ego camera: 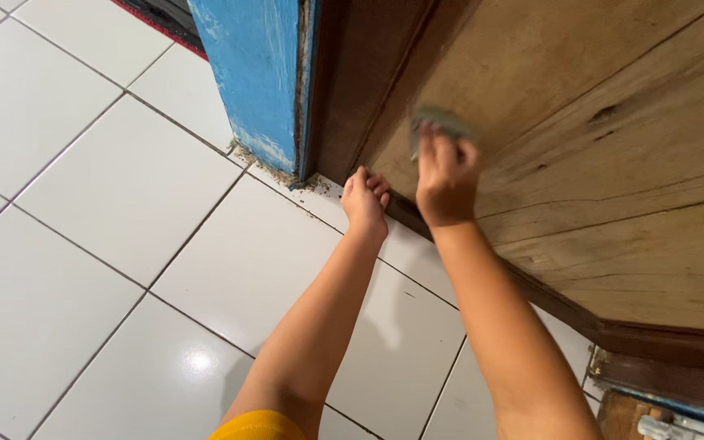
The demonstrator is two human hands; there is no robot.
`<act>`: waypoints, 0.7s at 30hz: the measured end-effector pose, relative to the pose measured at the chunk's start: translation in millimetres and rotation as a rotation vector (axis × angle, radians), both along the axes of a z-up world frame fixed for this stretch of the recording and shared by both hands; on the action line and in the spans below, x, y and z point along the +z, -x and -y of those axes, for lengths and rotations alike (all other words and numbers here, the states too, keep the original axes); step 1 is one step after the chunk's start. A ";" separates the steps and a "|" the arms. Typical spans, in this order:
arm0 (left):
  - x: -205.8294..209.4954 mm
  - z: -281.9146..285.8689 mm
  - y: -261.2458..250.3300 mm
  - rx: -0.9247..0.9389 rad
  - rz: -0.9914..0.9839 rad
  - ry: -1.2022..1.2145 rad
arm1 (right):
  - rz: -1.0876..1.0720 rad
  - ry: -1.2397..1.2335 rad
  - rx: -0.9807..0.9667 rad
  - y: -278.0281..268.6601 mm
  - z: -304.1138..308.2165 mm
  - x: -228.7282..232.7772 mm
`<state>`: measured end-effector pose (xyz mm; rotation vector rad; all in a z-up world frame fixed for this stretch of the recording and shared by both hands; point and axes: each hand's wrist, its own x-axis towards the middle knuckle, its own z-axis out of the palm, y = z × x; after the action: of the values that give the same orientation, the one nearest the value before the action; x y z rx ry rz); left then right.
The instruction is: The person wipes a wooden door and its frame with a small grey cloth, moving it across different panels and down to the bottom edge.
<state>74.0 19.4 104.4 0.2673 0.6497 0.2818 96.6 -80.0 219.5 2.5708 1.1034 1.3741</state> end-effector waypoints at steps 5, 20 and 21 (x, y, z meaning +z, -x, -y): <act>60.0 -7.9 3.2 0.026 0.095 -0.182 | -0.371 0.079 -0.013 29.6 10.6 -19.5; 221.3 -5.3 -2.7 0.508 0.221 -0.176 | 0.261 0.053 -0.019 -17.3 -6.4 177.0; 230.0 -7.8 -1.4 0.521 0.215 -0.138 | 0.254 0.086 -0.030 -10.2 -5.9 164.7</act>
<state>75.4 27.3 334.4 0.1920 0.4787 0.8460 106.8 -74.1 384.2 2.2667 1.0518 1.5553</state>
